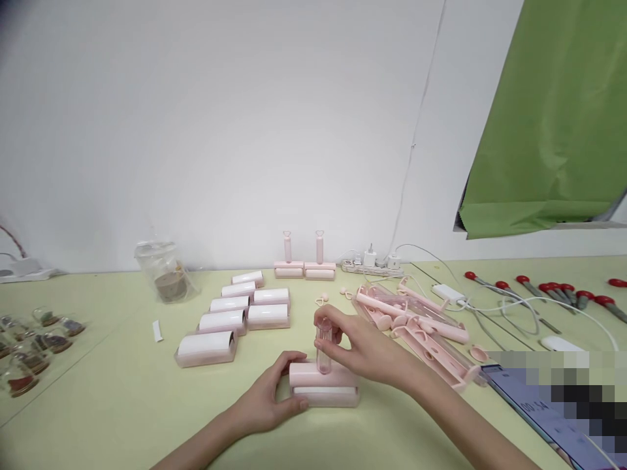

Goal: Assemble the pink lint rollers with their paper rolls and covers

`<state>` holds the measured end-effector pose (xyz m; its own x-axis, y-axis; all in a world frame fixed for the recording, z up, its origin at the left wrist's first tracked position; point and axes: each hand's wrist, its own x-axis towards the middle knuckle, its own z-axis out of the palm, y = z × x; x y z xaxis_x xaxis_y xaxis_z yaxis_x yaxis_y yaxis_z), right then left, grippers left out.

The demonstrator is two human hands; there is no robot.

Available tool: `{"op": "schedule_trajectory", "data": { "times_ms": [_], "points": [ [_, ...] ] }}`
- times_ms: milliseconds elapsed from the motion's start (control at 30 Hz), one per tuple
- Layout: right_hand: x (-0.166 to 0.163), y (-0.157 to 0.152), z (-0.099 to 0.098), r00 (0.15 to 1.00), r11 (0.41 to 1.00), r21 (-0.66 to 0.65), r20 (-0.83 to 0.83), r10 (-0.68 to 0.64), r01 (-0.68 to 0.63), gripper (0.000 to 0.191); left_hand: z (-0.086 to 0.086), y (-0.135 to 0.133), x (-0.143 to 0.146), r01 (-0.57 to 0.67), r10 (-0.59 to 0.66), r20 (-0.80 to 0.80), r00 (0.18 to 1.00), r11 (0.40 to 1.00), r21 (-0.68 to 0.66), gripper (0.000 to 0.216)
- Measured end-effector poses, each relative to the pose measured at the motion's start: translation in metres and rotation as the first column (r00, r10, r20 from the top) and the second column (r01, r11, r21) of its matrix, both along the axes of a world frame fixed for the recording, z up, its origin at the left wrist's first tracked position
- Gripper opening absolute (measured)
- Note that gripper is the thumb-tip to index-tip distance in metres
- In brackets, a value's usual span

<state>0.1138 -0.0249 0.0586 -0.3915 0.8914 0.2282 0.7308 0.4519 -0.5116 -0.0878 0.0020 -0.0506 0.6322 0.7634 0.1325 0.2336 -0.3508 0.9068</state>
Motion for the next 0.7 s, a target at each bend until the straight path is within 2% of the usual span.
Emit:
{"op": "schedule_trajectory", "data": {
  "times_ms": [167, 267, 333, 367, 400, 533, 600, 700],
  "points": [
    [-0.003, -0.013, -0.005, 0.999, 1.000, -0.018, -0.046, -0.013, 0.013, 0.015, -0.002, 0.001, 0.001, -0.004, 0.004, 0.017, 1.000, 1.000, 0.007, 0.053],
    [0.003, -0.002, -0.013, 0.992, 0.998, -0.057, -0.120, 0.029, -0.036, 0.025, -0.003, 0.001, 0.000, 0.007, -0.007, 0.018, 1.000, 1.000, 0.001, 0.052],
    [0.008, 0.024, -0.022, 0.983, 0.996, -0.053, -0.177, 0.055, -0.066, 0.033, -0.002, 0.001, -0.001, 0.012, -0.012, 0.007, 1.000, 1.000, -0.003, 0.052],
    [0.010, 0.042, -0.027, 0.976, 0.999, -0.013, -0.215, 0.043, -0.047, 0.035, -0.002, 0.000, -0.001, 0.011, -0.011, -0.001, 1.000, 1.000, -0.002, 0.052],
    [0.012, 0.061, -0.033, 0.980, 0.999, 0.024, -0.200, -0.027, 0.032, 0.039, -0.001, 0.000, -0.001, 0.009, -0.009, -0.008, 1.000, 1.000, -0.002, 0.052],
    [0.013, 0.133, -0.059, 0.993, 0.994, 0.050, -0.081, -0.090, 0.094, 0.024, 0.000, -0.001, -0.002, 0.012, -0.012, -0.012, 1.000, 1.000, -0.003, 0.051],
    [0.012, 0.154, -0.072, 0.996, 0.996, 0.042, -0.028, -0.080, 0.081, 0.021, 0.000, 0.000, -0.002, 0.013, -0.013, -0.008, 1.000, 1.000, -0.003, 0.051],
    [0.014, 0.165, -0.085, 0.997, 0.997, 0.011, -0.008, -0.082, 0.082, 0.021, 0.000, 0.000, -0.002, 0.020, -0.020, -0.001, 1.000, 1.000, 0.000, 0.051]
  ]
}}
